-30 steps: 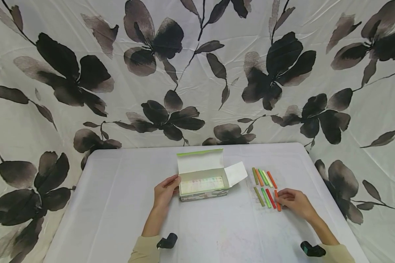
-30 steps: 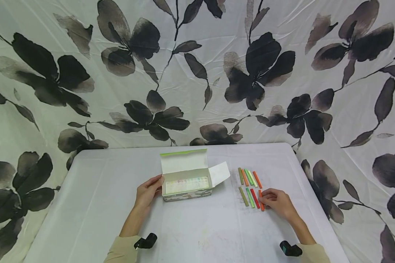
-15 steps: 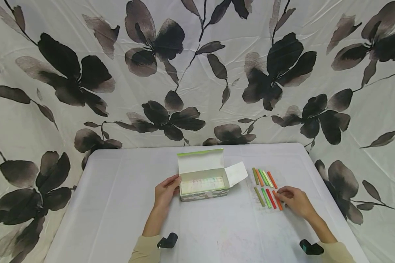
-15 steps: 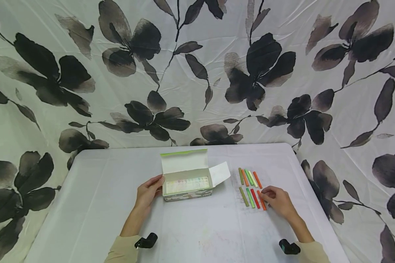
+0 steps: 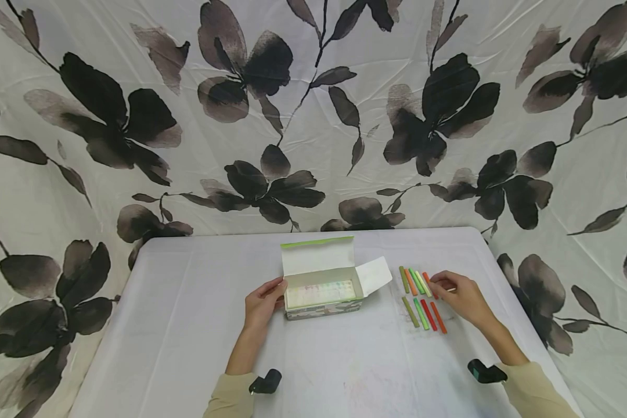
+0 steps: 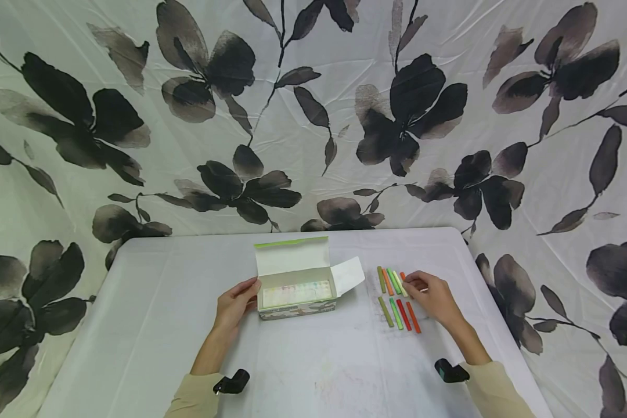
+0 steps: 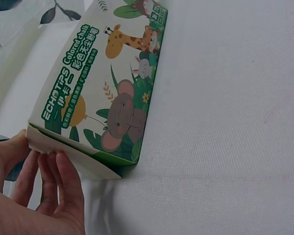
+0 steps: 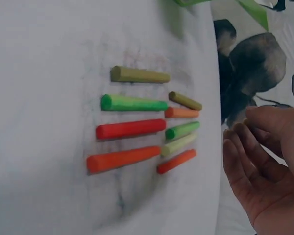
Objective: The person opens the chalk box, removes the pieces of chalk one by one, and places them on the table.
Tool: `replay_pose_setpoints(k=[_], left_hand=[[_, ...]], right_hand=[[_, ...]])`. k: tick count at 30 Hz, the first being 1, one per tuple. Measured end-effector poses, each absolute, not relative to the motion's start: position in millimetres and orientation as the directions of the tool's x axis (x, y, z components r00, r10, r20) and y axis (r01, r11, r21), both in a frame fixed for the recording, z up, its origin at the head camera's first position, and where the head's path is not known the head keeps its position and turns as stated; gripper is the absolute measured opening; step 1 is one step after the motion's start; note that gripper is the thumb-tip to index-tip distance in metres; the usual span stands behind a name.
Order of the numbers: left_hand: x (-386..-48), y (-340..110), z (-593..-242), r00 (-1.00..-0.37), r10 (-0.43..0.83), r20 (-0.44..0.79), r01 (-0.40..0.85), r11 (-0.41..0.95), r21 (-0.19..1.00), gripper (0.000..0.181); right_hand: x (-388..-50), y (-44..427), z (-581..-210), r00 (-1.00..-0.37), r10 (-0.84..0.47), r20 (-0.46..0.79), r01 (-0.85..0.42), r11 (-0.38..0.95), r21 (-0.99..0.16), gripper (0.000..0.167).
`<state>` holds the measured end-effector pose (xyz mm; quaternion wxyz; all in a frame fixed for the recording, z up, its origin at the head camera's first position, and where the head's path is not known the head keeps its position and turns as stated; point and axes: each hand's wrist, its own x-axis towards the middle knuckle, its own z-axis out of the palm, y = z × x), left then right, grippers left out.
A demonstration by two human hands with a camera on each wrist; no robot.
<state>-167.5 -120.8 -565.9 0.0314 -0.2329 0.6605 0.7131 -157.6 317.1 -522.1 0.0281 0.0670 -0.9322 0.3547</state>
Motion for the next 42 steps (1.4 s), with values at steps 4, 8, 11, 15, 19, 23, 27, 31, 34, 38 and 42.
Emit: replay_pose_setpoints(k=[4, 8, 11, 15, 19, 23, 27, 31, 34, 38, 42], left_hand=[[-168, -122, -567, -0.889, -0.263, -0.376, -0.355, -0.124, 0.926, 0.039], [-168, -124, -567, -0.890, -0.261, -0.375, -0.353, -0.127, 0.927, 0.039], [-168, -125, -567, -0.889, -0.262, -0.374, -0.351, -0.133, 0.927, 0.039], [-168, -125, -566, -0.889, -0.260, -0.378, -0.357, -0.125, 0.926, 0.040], [-168, -126, -566, -0.889, -0.256, -0.380, -0.361, -0.119, 0.925, 0.040], [-168, -125, -565, -0.888, -0.260, -0.379, -0.358, -0.125, 0.925, 0.039], [-168, -125, -566, -0.887, -0.263, -0.379, -0.357, -0.129, 0.925, 0.039], [-169, -124, -566, -0.888, -0.264, -0.377, -0.355, -0.128, 0.926, 0.038], [-169, -123, -567, -0.892, -0.261, -0.369, -0.346, -0.132, 0.929, 0.038], [-170, -123, -568, -0.893, -0.257, -0.370, -0.345, -0.140, 0.928, 0.038], [-169, -123, -568, -0.891, -0.259, -0.373, -0.348, -0.139, 0.927, 0.039]], right_hand=[[-166, 306, -513, -0.982, -0.128, 0.140, -0.189, 0.729, -0.658, 0.015], [-174, 293, -505, -0.970, -0.158, 0.183, -0.241, 0.709, -0.663, 0.015], [-180, 283, -500, -0.961, -0.187, 0.206, -0.277, 0.697, -0.661, 0.014], [-188, 270, -493, -0.949, -0.227, 0.219, -0.315, 0.688, -0.653, 0.012], [-195, 256, -487, -0.937, -0.265, 0.228, -0.349, 0.672, -0.653, 0.012], [-199, 240, -481, -0.927, -0.303, 0.222, -0.371, 0.645, -0.669, 0.015], [-204, 225, -480, -0.915, -0.345, 0.209, -0.387, 0.603, -0.698, 0.017], [-209, 212, -484, -0.895, -0.392, 0.214, -0.417, 0.563, -0.714, 0.016], [-211, 202, -487, -0.881, -0.422, 0.216, -0.436, 0.540, -0.720, 0.015], [-213, 189, -491, -0.865, -0.456, 0.211, -0.452, 0.522, -0.724, 0.018], [-215, 175, -496, -0.849, -0.492, 0.191, -0.461, 0.514, -0.723, 0.020]])
